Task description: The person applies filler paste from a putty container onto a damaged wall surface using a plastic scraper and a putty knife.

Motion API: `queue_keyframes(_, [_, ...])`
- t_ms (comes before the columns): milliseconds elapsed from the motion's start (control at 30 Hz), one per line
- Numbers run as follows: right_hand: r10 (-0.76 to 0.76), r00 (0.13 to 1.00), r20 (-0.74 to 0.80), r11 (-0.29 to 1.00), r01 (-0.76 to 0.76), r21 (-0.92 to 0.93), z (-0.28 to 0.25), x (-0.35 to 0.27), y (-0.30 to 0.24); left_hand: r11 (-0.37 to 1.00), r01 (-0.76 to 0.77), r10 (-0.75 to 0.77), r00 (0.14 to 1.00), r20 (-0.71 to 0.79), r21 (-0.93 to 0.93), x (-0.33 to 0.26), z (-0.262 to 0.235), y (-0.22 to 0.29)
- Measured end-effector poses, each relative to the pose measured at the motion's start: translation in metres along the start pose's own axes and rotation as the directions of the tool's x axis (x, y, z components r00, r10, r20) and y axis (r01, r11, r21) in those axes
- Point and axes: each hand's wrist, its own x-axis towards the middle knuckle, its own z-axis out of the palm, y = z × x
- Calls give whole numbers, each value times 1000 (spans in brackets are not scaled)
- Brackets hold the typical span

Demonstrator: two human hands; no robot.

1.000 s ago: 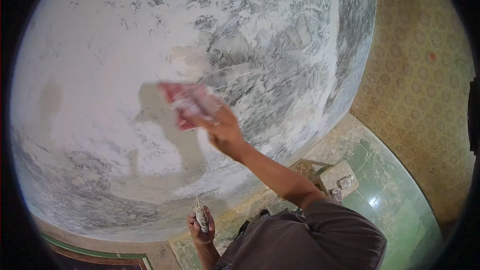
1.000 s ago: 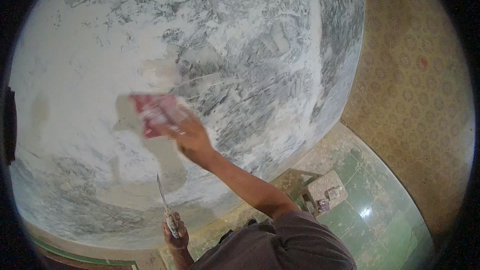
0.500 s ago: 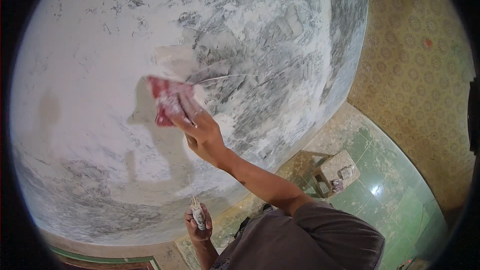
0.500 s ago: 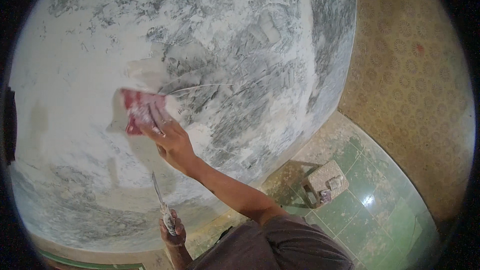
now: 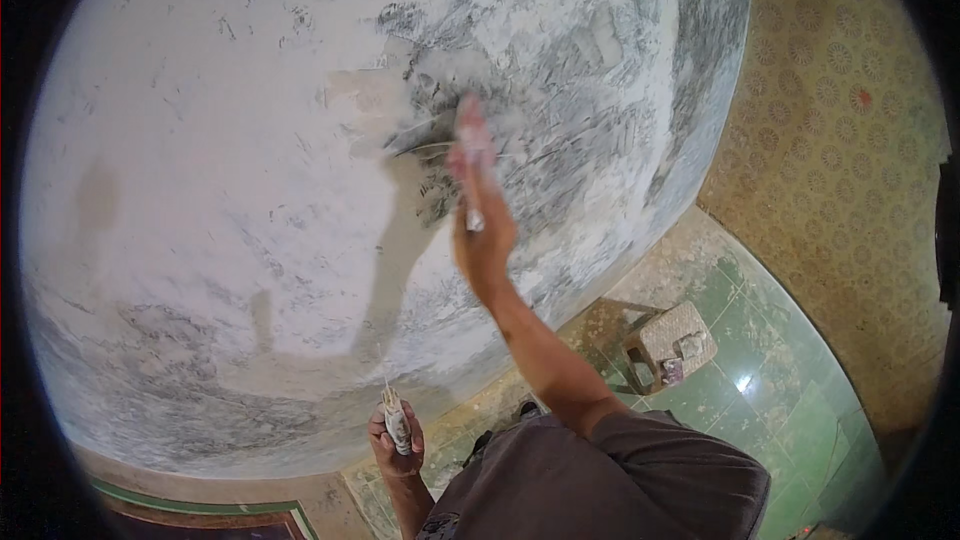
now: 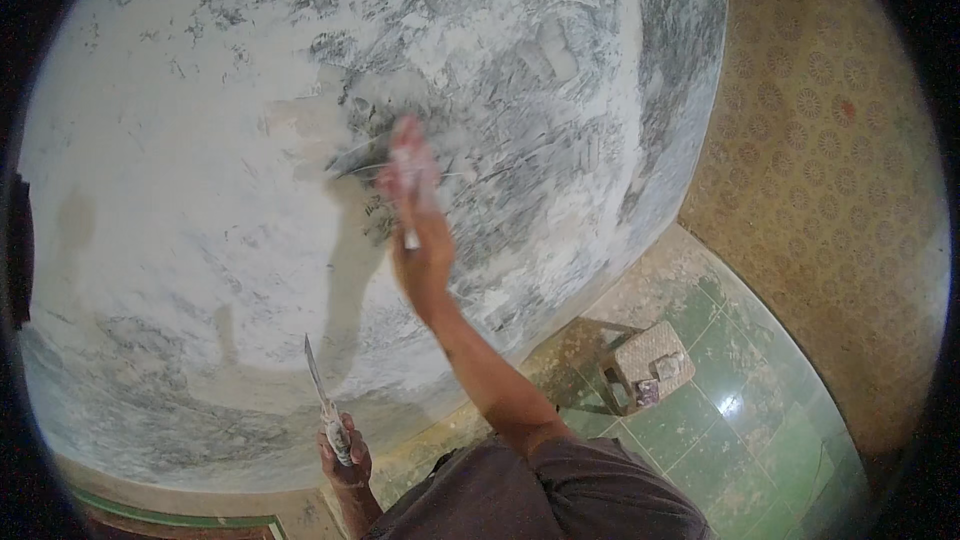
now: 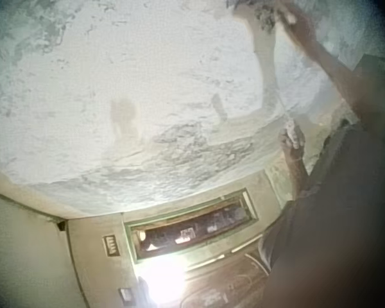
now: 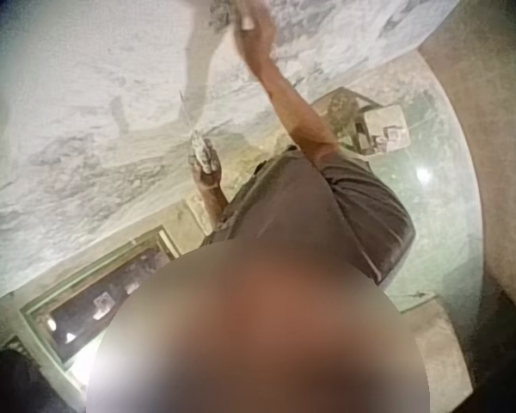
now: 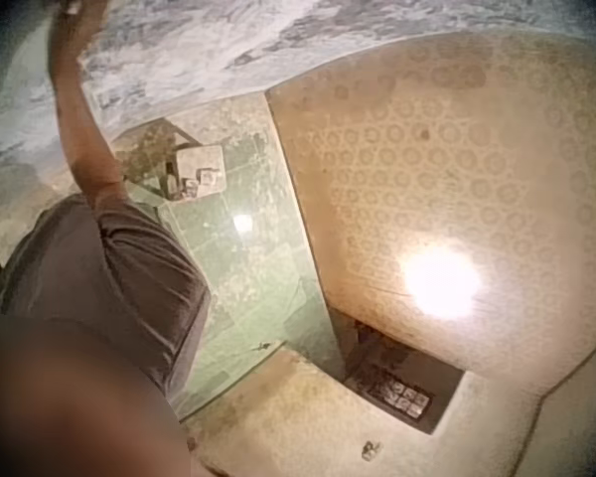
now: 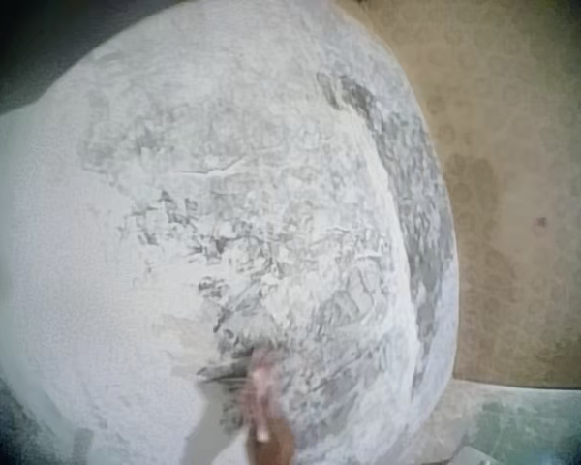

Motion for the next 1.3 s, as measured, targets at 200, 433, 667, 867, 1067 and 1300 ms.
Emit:
queue_keyframes(200, [-293,895,337,940,204,275,17,-25,-86,1000,10,-9,1000,-20,28,-4,-3,2])
queue_keyframes(433, [-405,796,451,907,288,307,-37,-25,-14,998,-22,26,997,-71,54,-18,0,-2])
queue_keyframes(667, [-338,747,572,941,250,230,-86,-22,30,999,12,-10,999,-43,44,-25,6,-3])
queue_keyframes(867, [381,812,442,827,-513,229,-126,-95,40,998,5,-1,998,-57,65,-26,5,-6])
queue_keyframes(1067, [826,309,471,-44,-798,601,-145,-100,46,991,46,-31,992,-123,122,-21,16,-18])
queue_keyframes(1300, [729,285,622,-125,-838,531,-154,-85,32,933,284,-222,938,-264,222,-22,36,-32])
